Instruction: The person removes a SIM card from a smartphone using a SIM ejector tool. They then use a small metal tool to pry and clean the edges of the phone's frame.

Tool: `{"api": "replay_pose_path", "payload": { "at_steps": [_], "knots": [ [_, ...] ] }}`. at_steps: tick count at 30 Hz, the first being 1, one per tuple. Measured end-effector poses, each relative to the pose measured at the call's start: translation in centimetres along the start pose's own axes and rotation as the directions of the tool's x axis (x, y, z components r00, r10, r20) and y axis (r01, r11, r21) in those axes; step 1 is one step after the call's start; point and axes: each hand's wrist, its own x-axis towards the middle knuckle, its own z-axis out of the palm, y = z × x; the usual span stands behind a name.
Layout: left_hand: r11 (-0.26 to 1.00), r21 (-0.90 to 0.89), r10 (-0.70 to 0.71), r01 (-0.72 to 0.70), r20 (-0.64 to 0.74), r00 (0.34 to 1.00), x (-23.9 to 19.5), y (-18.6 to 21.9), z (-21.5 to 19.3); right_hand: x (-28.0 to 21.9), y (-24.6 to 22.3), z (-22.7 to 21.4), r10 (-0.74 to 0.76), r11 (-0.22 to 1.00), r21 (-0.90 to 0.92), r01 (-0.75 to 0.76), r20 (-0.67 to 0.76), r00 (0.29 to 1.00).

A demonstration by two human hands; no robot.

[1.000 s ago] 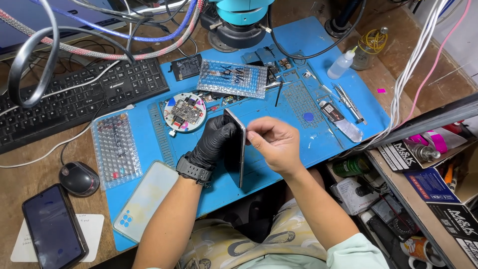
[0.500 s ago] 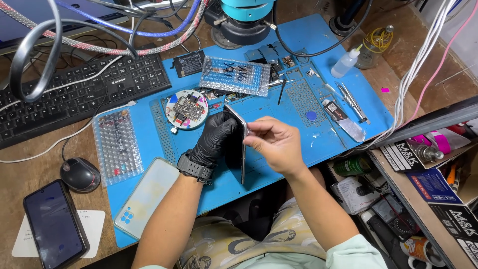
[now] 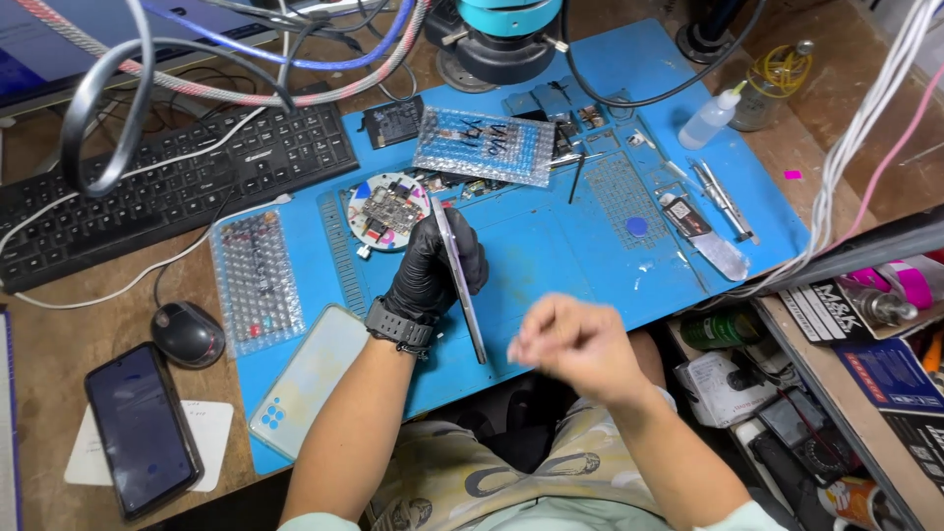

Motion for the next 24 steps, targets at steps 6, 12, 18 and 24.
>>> {"api": "replay_pose_path", "payload": {
  "at_steps": [6, 12, 18, 24],
  "knots": [
    [0.99, -0.129, -0.041, 0.06, 0.146, 0.988, 0.0, 0.8, 0.4, -9.9, 4.8, 0.6, 0.479, 0.877, -0.046, -0.478, 0.159, 0.863],
    [0.999, 0.007, -0.05, 0.05, -0.044, 0.998, 0.2, 1.5, 2.1, -13.6, 14.4, -4.1, 0.779, 0.53, -0.552, -0.643, 0.017, 0.627],
    [0.978, 0.131, -0.048, 0.161, -0.613, 0.789, 1.1, 1.9, 4.9, -12.4, 18.5, -8.5, 0.773, 0.305, -0.684, -0.663, -0.229, 0.592],
    [0.979, 0.135, -0.026, 0.151, -0.655, 0.755, 1.7, 1.5, 4.9, -14.0, 24.3, -13.6, 0.702, 0.234, -0.85, -0.472, -0.188, 0.687]
  ]
}}
